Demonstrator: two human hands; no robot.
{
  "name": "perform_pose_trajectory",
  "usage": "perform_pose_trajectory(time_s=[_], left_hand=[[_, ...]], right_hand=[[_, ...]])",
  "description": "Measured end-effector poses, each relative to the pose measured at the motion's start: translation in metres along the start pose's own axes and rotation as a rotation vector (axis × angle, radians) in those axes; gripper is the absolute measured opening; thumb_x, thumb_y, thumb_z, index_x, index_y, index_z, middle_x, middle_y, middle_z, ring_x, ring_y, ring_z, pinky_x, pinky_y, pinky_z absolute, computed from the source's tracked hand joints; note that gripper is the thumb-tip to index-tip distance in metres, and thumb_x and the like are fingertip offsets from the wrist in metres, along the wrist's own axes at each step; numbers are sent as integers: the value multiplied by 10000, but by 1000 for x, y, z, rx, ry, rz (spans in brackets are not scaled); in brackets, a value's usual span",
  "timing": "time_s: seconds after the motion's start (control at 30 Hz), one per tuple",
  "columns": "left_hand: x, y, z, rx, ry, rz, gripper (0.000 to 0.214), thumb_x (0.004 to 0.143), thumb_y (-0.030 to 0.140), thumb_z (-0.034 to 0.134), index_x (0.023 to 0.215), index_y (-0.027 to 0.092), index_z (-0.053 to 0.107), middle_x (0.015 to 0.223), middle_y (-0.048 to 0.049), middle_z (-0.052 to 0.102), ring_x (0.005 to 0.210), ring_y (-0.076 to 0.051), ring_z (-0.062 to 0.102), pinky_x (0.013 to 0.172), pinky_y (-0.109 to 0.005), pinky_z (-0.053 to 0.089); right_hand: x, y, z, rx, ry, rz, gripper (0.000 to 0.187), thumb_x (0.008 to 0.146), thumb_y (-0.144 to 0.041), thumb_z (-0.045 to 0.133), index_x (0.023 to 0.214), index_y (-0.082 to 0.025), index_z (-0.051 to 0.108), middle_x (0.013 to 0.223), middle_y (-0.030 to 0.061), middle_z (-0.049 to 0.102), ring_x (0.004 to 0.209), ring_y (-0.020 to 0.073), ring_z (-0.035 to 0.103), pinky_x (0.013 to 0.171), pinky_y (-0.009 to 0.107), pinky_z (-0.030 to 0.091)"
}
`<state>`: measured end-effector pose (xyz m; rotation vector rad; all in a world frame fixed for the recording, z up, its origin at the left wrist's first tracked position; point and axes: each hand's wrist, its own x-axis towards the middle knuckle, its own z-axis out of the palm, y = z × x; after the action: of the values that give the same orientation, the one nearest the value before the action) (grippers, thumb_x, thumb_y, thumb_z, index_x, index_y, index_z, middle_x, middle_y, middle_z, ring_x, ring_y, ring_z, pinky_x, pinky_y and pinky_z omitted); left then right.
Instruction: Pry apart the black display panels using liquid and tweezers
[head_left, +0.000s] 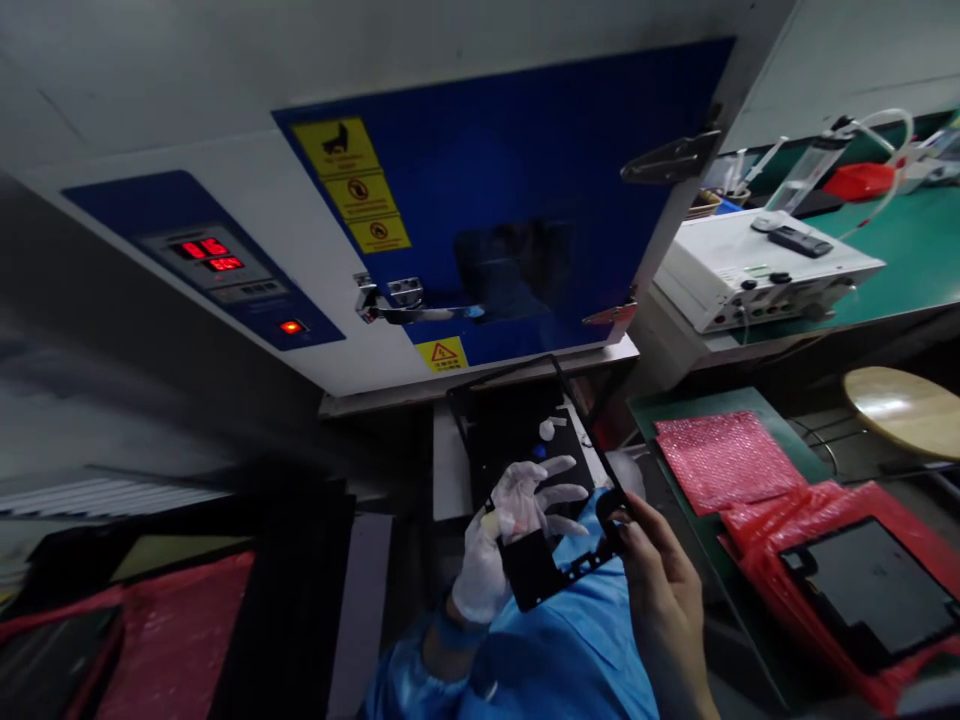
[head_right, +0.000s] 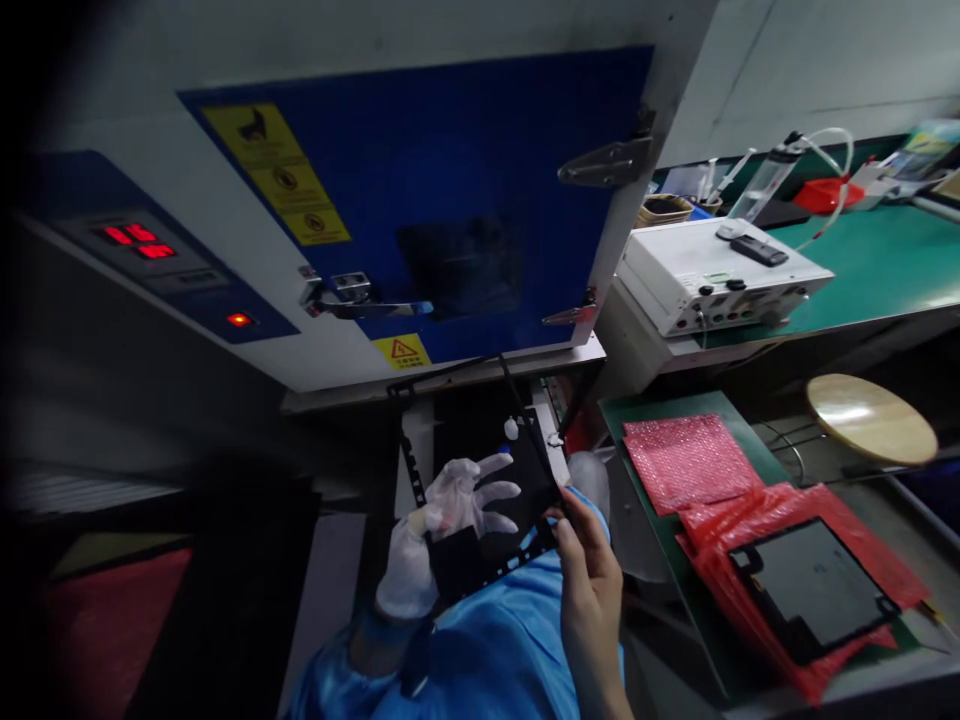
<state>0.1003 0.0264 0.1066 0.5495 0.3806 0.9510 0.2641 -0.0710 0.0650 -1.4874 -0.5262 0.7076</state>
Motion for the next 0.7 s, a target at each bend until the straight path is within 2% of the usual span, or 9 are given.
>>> perform_pose_trajectory(time_s=[0.1, 0.17, 0.23, 0.3, 0.37, 0.43, 0.53, 0.63, 0.7], left_hand=[[1, -9, -10, 198, 90, 53, 397, 910, 444, 878, 1221, 207, 809, 1496, -179, 822, 1175, -318, 849, 887, -383, 742], [2, -12, -15, 367, 190, 138, 426, 935, 458, 899, 1271, 212, 812, 1483, -177, 825, 1130, -289, 848, 875, -357, 734], [2, -12, -19, 534, 281, 231, 435, 980, 450, 893, 1344, 224, 816, 1449, -163, 841, 1135, -274, 855, 953, -367, 742], [3, -9, -20, 697, 318, 304, 377, 1046, 461, 854, 1345, 231, 842, 1354, -143, 873, 1158, -276, 866, 1093, -408, 734], [4, -4, -21, 811, 318, 359, 322, 1110, 509, 797, 1257, 236, 883, 1258, -134, 891, 1174, -295, 869, 1203, -462, 704], [5, 2, -22, 856, 305, 393, 353, 1145, 566, 752, 1157, 250, 909, 1254, -140, 891, 1204, -326, 865, 1246, -502, 682], [8, 10, -25, 894, 315, 402, 339, 1104, 591, 817, 1113, 270, 929, 1288, -151, 883, 1256, -368, 855, 1247, -507, 679], [9, 15, -29, 985, 376, 399, 285, 1001, 553, 962, 1047, 275, 920, 1190, -139, 881, 1258, -372, 847, 1239, -469, 677], [9, 15, -33, 1011, 409, 406, 339, 955, 598, 1001, 967, 279, 887, 1117, -119, 876, 1213, -360, 845, 1194, -451, 692]], right_hand=[[4, 12, -4, 19, 44, 13, 755, 849, -826, 973, 1281, -211, 906, 1251, 146, 917, 1120, 333, 886, 851, 372, 728], [9, 22, -5, 3, 83, -38, 717, 848, -806, 988, 1233, -208, 905, 1187, 133, 921, 1061, 316, 885, 817, 355, 725], [14, 31, -6, 0, 105, -105, 650, 844, -774, 1008, 1149, -211, 894, 1082, 111, 917, 964, 287, 875, 787, 338, 717], [20, 37, -7, 15, 116, -156, 596, 823, -745, 1036, 1042, -217, 868, 974, 93, 904, 873, 271, 868, 752, 328, 709], [24, 40, -7, 33, 119, -199, 557, 828, -717, 1044, 979, -220, 843, 925, 91, 897, 832, 278, 873, 736, 344, 715], [25, 39, -8, 34, 123, -265, 494, 865, -659, 1040, 964, -222, 833, 941, 98, 902, 849, 290, 881, 760, 377, 729], [22, 32, -7, 10, 127, -417, 363, 938, -528, 1013, 932, -222, 818, 1018, 114, 915, 921, 289, 896, 823, 395, 733], [20, 21, -3, -30, 169, -595, 266, 971, -401, 992, 890, -227, 807, 1079, 124, 923, 1034, 292, 910, 916, 414, 731], [20, 13, 2, -47, 212, -678, 218, 969, -330, 982, 873, -234, 812, 1101, 125, 926, 1075, 298, 910, 954, 437, 728]])
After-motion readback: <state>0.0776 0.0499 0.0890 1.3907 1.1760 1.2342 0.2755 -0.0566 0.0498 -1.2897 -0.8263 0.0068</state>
